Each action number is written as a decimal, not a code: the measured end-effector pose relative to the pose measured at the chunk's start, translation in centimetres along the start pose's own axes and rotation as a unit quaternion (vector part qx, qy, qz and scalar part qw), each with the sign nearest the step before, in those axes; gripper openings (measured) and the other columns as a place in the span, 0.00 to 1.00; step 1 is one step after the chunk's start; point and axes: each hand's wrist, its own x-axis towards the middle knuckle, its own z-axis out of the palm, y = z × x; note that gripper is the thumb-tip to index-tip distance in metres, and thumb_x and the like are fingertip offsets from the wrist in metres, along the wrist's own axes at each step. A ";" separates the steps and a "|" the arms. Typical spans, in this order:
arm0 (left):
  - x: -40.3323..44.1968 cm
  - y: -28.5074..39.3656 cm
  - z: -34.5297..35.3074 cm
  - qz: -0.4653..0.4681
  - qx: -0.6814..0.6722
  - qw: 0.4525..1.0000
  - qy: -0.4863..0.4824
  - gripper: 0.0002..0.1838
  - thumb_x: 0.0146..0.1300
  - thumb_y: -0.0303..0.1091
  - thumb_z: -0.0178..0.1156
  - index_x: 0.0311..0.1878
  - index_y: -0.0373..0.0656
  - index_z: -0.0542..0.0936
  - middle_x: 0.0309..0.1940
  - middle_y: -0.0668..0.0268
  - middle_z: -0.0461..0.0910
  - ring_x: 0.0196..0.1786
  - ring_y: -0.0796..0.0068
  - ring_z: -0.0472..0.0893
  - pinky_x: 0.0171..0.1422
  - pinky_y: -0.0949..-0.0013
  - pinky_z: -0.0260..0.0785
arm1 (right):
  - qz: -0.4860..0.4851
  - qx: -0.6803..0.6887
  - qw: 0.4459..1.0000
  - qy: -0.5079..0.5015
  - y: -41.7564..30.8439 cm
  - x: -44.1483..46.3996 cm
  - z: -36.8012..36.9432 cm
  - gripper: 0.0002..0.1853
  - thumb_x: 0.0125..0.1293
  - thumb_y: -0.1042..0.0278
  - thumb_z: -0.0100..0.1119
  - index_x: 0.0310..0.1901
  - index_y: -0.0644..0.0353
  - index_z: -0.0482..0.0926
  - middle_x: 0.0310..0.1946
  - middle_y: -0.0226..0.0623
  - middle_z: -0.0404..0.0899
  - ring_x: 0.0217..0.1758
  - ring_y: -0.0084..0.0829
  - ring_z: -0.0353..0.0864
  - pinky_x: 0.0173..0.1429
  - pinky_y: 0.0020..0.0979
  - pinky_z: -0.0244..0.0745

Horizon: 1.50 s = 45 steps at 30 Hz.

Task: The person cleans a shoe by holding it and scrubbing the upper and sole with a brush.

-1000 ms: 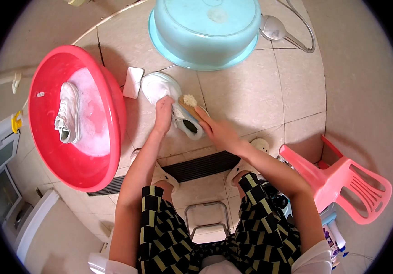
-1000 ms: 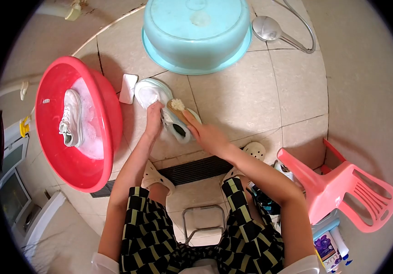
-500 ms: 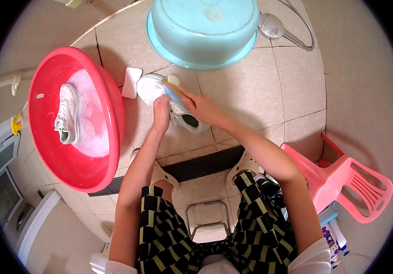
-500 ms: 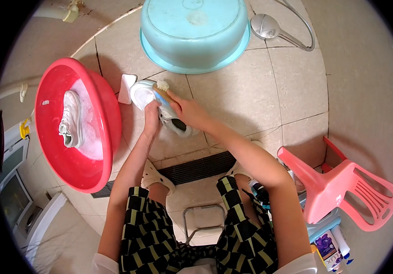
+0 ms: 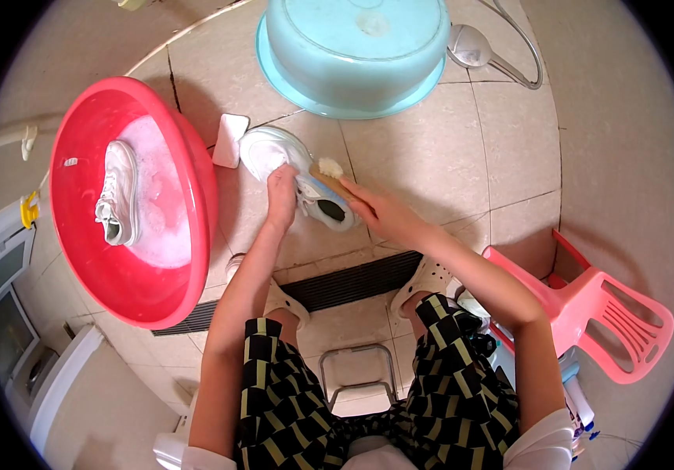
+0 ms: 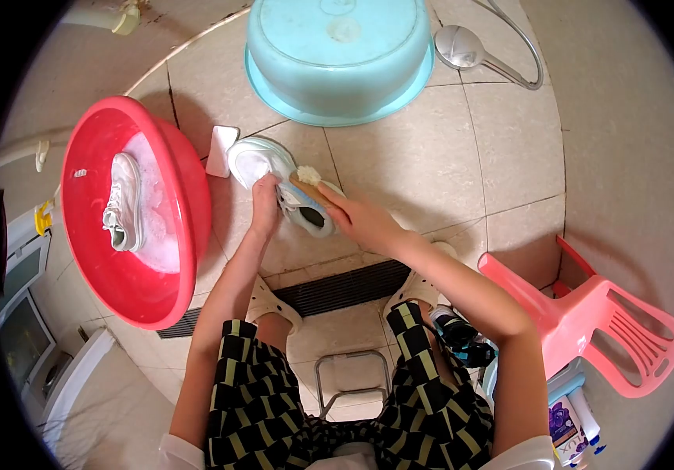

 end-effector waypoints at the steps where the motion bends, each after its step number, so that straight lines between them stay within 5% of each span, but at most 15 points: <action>1: -0.3 0.4 0.6 -0.003 0.000 1.000 0.011 0.09 0.60 0.30 0.49 0.24 0.43 0.73 0.22 0.73 0.71 0.24 0.83 0.69 0.29 0.75 0.62 | -0.001 0.001 1.000 0.002 -0.2 -0.8 -0.3 0.24 0.72 0.60 0.46 0.69 0.50 0.62 0.32 0.54 0.78 0.30 0.51 0.76 0.36 0.41 0.70; 2: -0.6 0.7 1.0 -0.007 0.000 1.000 0.021 0.11 0.61 0.30 0.50 0.22 0.44 0.71 0.20 0.77 0.67 0.25 0.87 0.64 0.29 0.77 0.56 | -0.002 0.002 1.000 0.004 -0.3 -1.5 -0.4 0.25 0.72 0.61 0.46 0.69 0.51 0.61 0.32 0.55 0.78 0.29 0.50 0.76 0.36 0.40 0.69; 11: -0.9 0.8 0.7 0.022 0.030 0.999 0.009 0.11 0.61 0.29 0.50 0.22 0.43 0.72 0.21 0.77 0.68 0.25 0.87 0.64 0.29 0.77 0.57 | 0.132 -0.003 0.989 -0.061 -0.9 -6.2 -1.2 0.26 0.73 0.59 0.44 0.71 0.44 0.57 0.31 0.56 0.78 0.27 0.54 0.77 0.35 0.46 0.71; 15: -1.4 1.7 1.1 0.004 0.027 1.000 -0.004 0.10 0.62 0.28 0.49 0.25 0.42 0.74 0.22 0.77 0.70 0.26 0.88 0.66 0.30 0.78 0.58 | 0.059 -0.057 0.996 -0.031 0.7 -5.1 0.8 0.26 0.73 0.57 0.43 0.72 0.39 0.54 0.28 0.55 0.78 0.26 0.56 0.76 0.34 0.49 0.70; 21: -1.3 1.8 1.4 -0.012 0.029 0.999 -0.011 0.10 0.63 0.29 0.48 0.27 0.41 0.76 0.23 0.76 0.72 0.27 0.88 0.67 0.31 0.79 0.59 | 0.097 -0.105 0.988 -0.060 -0.8 -2.7 1.6 0.27 0.73 0.55 0.42 0.72 0.38 0.53 0.26 0.53 0.77 0.27 0.55 0.76 0.35 0.48 0.69; 29: -0.6 0.9 0.2 0.001 0.064 0.997 -0.029 0.12 0.66 0.31 0.47 0.27 0.41 0.74 0.23 0.77 0.70 0.28 0.88 0.66 0.32 0.78 0.59 | 0.034 -0.057 0.997 0.050 0.1 0.6 4.1 0.27 0.73 0.56 0.43 0.72 0.41 0.54 0.18 0.52 0.76 0.18 0.55 0.74 0.25 0.51 0.67; 39: -0.6 1.1 0.1 0.036 0.104 0.993 -0.036 0.12 0.67 0.34 0.47 0.29 0.41 0.75 0.26 0.76 0.71 0.32 0.86 0.67 0.36 0.77 0.61 | 0.041 -0.097 0.992 0.062 -1.5 3.4 3.6 0.27 0.73 0.56 0.43 0.70 0.54 0.57 0.22 0.56 0.76 0.22 0.56 0.75 0.29 0.51 0.69; 45: -1.2 2.1 1.2 0.020 0.069 0.997 -0.004 0.12 0.66 0.33 0.47 0.27 0.42 0.74 0.26 0.77 0.69 0.30 0.86 0.66 0.35 0.76 0.60 | 0.094 -0.137 0.984 0.065 -2.0 2.8 2.6 0.23 0.74 0.52 0.41 0.60 0.63 0.67 0.24 0.57 0.77 0.26 0.58 0.76 0.31 0.50 0.70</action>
